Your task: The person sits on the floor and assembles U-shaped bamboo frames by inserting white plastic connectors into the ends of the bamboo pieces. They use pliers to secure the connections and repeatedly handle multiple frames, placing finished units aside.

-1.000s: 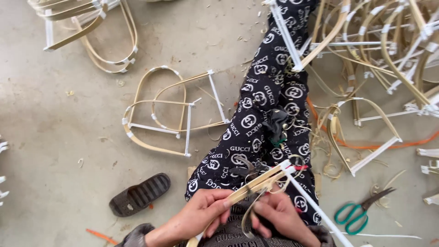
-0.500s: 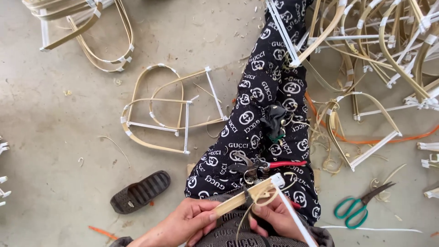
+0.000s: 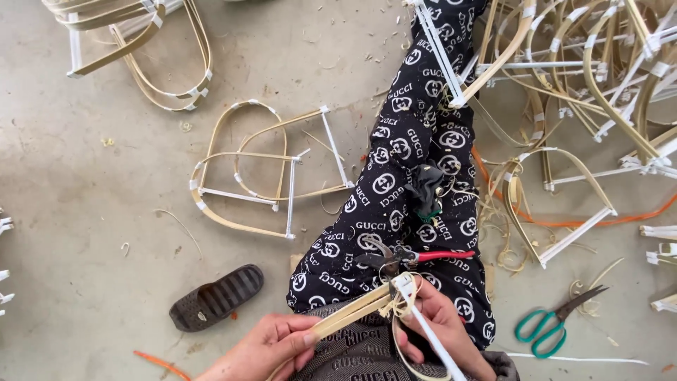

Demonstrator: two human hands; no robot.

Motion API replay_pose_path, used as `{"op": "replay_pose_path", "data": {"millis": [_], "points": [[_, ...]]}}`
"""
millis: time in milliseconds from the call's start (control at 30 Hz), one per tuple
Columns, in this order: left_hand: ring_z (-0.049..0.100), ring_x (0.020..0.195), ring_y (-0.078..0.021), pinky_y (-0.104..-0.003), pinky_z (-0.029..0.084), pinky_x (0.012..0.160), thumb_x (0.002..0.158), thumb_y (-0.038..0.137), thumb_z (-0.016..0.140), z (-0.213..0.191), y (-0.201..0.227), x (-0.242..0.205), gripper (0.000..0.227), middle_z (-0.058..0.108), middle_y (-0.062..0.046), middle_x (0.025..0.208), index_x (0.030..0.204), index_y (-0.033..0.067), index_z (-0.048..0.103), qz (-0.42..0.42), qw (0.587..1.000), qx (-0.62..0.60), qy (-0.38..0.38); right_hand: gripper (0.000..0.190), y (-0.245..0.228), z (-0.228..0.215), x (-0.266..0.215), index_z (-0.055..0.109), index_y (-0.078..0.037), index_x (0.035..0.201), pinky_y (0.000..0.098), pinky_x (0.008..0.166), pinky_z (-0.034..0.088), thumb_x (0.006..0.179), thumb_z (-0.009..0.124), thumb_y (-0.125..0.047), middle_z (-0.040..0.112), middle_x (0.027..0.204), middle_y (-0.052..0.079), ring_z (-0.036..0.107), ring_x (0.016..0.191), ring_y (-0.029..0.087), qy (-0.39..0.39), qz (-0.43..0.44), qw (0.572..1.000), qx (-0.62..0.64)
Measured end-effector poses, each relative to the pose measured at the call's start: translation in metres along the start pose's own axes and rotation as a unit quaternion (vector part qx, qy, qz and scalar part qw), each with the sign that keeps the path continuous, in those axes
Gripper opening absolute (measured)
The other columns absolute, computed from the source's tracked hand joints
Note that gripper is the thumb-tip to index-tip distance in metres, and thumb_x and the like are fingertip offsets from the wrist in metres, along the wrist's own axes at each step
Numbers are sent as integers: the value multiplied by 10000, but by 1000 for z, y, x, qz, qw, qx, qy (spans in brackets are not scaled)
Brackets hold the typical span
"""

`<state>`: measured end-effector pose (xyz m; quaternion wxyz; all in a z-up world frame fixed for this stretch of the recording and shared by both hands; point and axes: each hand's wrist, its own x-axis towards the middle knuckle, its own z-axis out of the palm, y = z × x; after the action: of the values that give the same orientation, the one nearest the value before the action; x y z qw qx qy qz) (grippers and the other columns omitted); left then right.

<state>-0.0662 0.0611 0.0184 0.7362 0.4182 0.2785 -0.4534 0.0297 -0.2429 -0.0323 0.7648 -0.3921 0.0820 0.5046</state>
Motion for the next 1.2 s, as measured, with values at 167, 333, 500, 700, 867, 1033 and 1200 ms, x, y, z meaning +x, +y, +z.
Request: {"op": "replay_pose_path", "data": {"millis": [167,333,500,700,867,1033,1200], "points": [[411,401,-17,-184,328,378,1030,203,545,13,25,11,374,548,55,639,1349,60,677,38,998,44,1,267,5,-8,2,448,14,1241,263,373,415,1031,584,-77,648,689,152,536,422,158,2,22,999,-26],[409,424,-8,-176,320,392,1054,210,539,8,8,11,354,548,60,656,1320,18,673,38,998,31,-35,361,6,-2,-2,425,-35,1271,283,368,433,972,606,-128,680,696,176,560,424,177,32,11,999,-25],[436,509,4,-159,320,436,1022,190,584,0,-16,2,391,563,62,687,1375,38,657,11,1000,-25,-14,355,13,-10,-3,466,15,1299,282,405,465,990,591,-105,692,733,185,588,457,178,23,11,999,-28],[510,630,3,-140,388,528,1020,164,596,-11,-24,-7,446,589,53,750,1433,-1,614,-8,996,-81,-37,375,10,-5,-4,510,42,1352,262,449,484,995,562,-61,705,774,178,605,490,158,31,29,999,-18],[538,632,-7,-135,421,542,1025,154,598,-18,-24,6,453,603,38,741,1446,-13,600,-10,995,-84,-54,388,-1,-9,6,531,14,1332,271,456,501,953,586,-49,713,767,155,620,486,167,59,52,997,-17],[605,611,-71,-178,488,556,988,110,554,6,28,24,466,697,-41,777,1420,-63,579,-58,987,-141,49,489,-20,-20,5,613,-22,1226,337,647,595,809,833,-155,769,876,120,755,735,227,83,-88,874,-471],[605,577,-73,-185,499,530,1001,118,540,19,54,40,444,705,-55,796,1399,-73,582,-20,989,-124,72,513,-47,-23,22,574,-39,1310,379,714,611,866,768,-205,734,1053,176,752,862,325,84,-247,761,-593]]}}
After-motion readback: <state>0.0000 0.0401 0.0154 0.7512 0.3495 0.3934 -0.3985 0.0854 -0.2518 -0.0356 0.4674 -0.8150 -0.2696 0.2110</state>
